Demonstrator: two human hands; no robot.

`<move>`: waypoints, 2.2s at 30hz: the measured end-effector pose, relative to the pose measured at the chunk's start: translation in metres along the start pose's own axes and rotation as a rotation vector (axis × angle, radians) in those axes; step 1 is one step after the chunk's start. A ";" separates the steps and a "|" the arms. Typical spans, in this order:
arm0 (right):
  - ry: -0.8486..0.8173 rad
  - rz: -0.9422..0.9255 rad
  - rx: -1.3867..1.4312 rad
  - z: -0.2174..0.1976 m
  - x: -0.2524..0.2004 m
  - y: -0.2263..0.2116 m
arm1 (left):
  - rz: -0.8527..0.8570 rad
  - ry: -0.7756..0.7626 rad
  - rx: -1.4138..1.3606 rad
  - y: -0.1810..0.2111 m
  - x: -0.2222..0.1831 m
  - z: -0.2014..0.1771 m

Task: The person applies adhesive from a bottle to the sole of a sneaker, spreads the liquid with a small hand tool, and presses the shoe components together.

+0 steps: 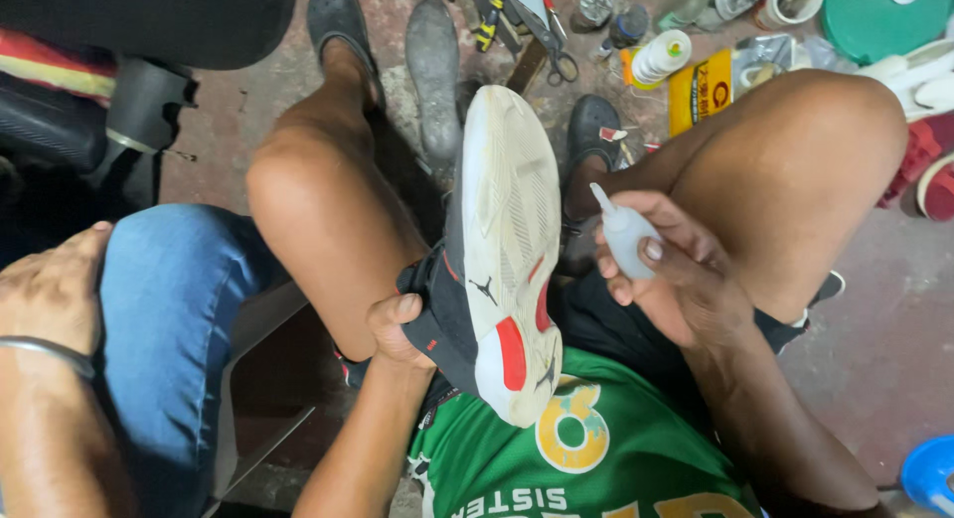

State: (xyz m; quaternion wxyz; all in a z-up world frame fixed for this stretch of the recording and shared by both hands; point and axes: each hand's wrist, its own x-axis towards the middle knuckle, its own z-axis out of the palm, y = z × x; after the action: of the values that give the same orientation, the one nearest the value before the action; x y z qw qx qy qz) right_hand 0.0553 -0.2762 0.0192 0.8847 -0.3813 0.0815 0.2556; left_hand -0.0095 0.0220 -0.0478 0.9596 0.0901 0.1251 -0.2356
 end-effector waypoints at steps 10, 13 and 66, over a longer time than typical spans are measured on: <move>0.028 -0.444 -0.325 0.019 0.001 -0.037 | 0.006 -0.018 0.011 -0.005 0.001 -0.008; 0.060 -0.527 -0.380 0.030 -0.005 -0.044 | -0.013 0.006 0.075 -0.002 0.006 0.003; 0.151 -0.856 -1.118 0.063 -0.027 -0.062 | -0.141 -0.105 -0.007 -0.026 0.030 -0.005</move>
State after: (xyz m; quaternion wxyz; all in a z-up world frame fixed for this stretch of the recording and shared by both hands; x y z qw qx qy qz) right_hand 0.0606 -0.2782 0.1115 0.5711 -0.7936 -0.1578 -0.1384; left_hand 0.0028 -0.0120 -0.0642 0.9461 0.0654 0.0812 -0.3066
